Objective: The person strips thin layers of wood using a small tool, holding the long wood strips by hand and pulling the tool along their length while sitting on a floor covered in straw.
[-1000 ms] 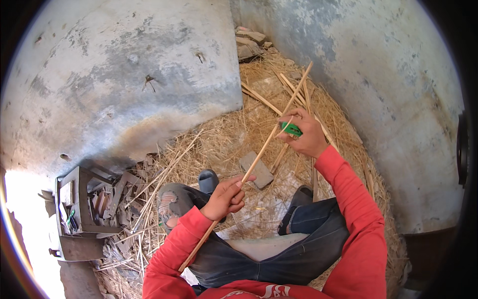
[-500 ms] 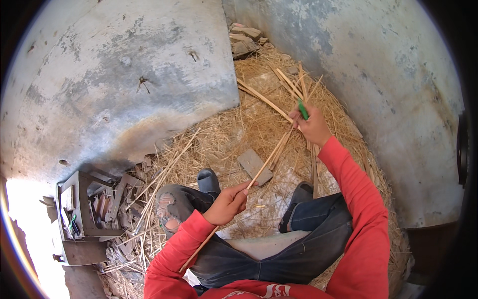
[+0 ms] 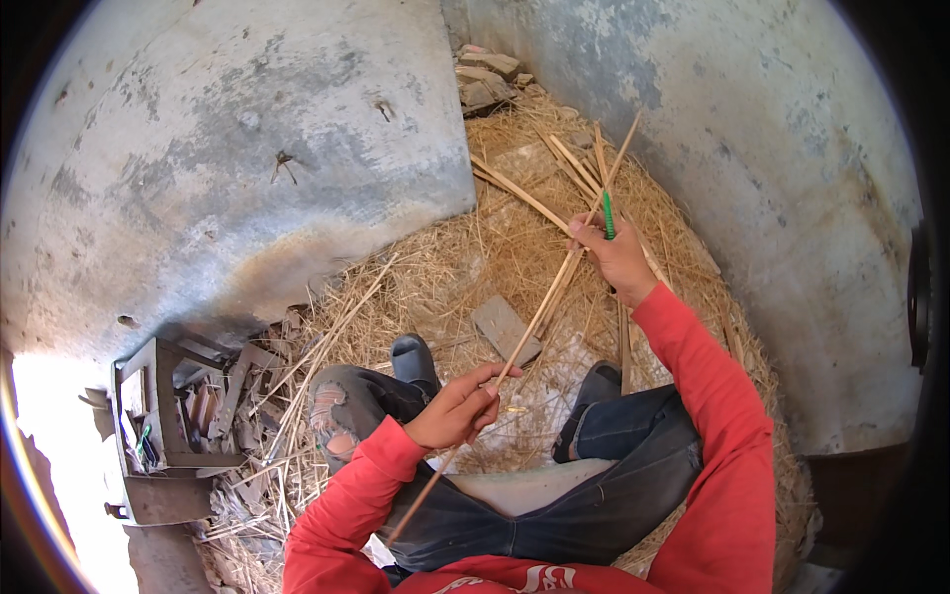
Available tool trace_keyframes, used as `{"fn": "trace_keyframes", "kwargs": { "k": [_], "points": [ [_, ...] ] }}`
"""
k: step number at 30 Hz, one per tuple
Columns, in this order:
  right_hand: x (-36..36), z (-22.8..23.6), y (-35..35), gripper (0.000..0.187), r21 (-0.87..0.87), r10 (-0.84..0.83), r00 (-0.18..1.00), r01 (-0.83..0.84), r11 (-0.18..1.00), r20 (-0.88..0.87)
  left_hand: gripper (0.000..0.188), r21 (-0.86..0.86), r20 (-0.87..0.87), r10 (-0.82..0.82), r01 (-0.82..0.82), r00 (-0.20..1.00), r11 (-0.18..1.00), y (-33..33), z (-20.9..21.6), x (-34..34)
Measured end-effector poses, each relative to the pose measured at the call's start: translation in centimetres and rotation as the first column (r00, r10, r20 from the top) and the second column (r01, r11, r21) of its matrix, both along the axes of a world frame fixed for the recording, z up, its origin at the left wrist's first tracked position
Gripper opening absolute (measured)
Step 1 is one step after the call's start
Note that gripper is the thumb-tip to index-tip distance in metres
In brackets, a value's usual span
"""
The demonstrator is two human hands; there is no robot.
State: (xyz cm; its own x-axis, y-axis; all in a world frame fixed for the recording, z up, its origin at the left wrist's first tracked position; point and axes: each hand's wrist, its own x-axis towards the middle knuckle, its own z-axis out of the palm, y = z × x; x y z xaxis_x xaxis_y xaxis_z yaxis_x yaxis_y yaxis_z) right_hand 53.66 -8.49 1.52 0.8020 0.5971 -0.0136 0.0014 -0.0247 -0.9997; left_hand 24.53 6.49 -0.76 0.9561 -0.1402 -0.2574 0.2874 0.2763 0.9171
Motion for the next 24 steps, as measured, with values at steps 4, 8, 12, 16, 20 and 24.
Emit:
{"fn": "trace_keyframes", "kwargs": {
  "k": [4,8,12,16,20,24],
  "points": [
    [-2.7,0.4,1.1,0.023,-0.001,0.065,0.998,-0.065,0.998,-0.017,0.045,0.041,0.033,-0.032,0.031,0.999,0.999,-0.5,0.6,1.3],
    [-6.7,0.4,2.3,0.031,-0.017,0.261,0.959,-0.261,0.965,0.111,0.045,0.01,0.058,0.175,-0.176,0.983,0.984,-1.1,0.2,2.9],
    [-8.7,1.5,1.5,0.048,-0.392,0.349,0.849,-0.187,0.901,0.397,0.046,-0.076,0.092,0.322,-0.316,0.942,0.946,-0.4,-0.4,3.6],
    [-10.3,2.1,0.5,0.056,-0.526,0.454,0.761,-0.177,0.832,0.463,0.047,-0.127,0.083,0.388,-0.376,0.918,0.918,0.0,-0.9,3.7],
    [-10.8,1.1,0.6,0.059,-0.654,0.56,0.73,-0.207,0.727,0.391,0.049,-0.114,0.068,0.425,-0.416,0.903,0.902,-0.2,-1.1,3.7],
    [-9.5,-0.3,1.2,0.061,-0.593,0.498,0.695,-0.128,0.795,0.518,0.048,-0.047,0.044,0.432,-0.43,0.901,0.902,-0.4,-1.0,3.5]
  ]
}}
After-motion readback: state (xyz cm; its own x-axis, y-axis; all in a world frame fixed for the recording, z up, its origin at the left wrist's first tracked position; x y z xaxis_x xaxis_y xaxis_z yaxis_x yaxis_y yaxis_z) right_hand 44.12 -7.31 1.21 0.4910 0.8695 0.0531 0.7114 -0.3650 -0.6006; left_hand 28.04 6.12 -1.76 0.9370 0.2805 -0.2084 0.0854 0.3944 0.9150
